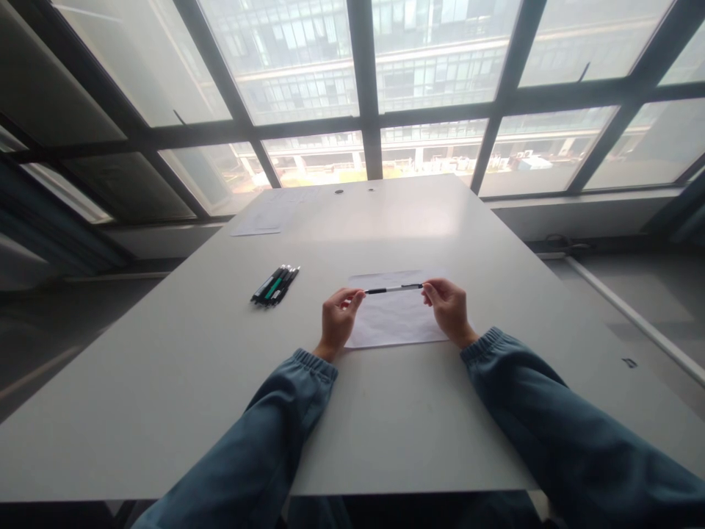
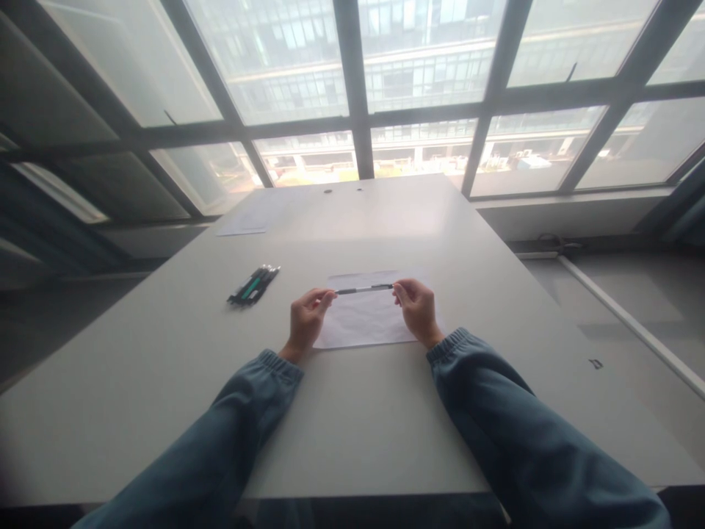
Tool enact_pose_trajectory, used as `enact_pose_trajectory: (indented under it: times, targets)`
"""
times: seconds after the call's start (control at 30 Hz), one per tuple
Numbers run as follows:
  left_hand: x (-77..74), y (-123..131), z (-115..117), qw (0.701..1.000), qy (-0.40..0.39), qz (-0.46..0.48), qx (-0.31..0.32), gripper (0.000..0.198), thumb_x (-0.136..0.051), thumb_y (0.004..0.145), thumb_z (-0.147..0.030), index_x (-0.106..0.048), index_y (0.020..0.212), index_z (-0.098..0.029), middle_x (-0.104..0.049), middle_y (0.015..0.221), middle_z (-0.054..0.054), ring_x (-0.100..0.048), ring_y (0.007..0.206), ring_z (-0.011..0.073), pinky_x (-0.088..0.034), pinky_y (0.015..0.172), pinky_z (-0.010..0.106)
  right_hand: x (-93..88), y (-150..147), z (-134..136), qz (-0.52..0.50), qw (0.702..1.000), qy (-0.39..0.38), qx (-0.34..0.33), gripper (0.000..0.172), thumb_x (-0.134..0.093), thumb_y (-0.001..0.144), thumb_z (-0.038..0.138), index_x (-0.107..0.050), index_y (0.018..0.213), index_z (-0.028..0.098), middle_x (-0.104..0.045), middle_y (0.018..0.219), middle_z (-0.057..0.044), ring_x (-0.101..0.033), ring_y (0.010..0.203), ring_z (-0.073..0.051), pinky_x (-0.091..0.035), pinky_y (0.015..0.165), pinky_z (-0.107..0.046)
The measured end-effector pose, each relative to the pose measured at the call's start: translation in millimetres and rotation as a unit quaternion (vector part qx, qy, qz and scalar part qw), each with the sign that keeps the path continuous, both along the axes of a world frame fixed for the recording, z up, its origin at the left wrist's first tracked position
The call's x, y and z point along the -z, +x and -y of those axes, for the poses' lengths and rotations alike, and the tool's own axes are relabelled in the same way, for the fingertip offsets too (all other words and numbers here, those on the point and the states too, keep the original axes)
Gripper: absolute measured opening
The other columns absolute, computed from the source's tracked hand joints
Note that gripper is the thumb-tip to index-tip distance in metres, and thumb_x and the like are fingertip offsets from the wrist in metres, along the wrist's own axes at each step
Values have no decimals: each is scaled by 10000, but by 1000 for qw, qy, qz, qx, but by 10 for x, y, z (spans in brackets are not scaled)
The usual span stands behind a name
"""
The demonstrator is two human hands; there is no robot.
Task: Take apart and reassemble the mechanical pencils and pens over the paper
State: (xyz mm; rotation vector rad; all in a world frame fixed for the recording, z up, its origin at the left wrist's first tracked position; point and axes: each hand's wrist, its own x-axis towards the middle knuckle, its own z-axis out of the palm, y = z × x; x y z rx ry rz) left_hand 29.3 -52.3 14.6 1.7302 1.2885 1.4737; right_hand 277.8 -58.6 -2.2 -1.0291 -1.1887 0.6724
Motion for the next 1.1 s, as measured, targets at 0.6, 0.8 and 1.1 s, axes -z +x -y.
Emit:
enact_pose_trajectory:
  times: [0.6,0.8,1.1]
  targets:
    - [5,6,-1,1000,-4,-2,-2,254,-676,905,-422,-776,851,-195,-755,874,57,-679,788,180,-509,681,271,-16,1,11,10,1000,-3,4,311,-698,872,487,-691,839,178,-664,653,-11,-575,529,-131,-482,509,-268]
    - [9,7,-3,1000,-4,-3,1,267,-667,911,-431,-769,840,-195,-752,867,58,-678,783,181,-510,687,274,2,5,-1,9,1000,0,3,306,-697,876,484,-693,838,181,-664,657,-11,-579,528,-132,-482,504,-267]
    - [8,5,-4,1000,-1,-7,2,287,-661,913,-444,-765,836,-188,-753,851,60,-672,761,177,-504,684,278,-14,0,9,11,1000,-4,6,318,-695,873,495,-692,831,180,-664,655,-12,-578,530,-134,-487,510,-270]
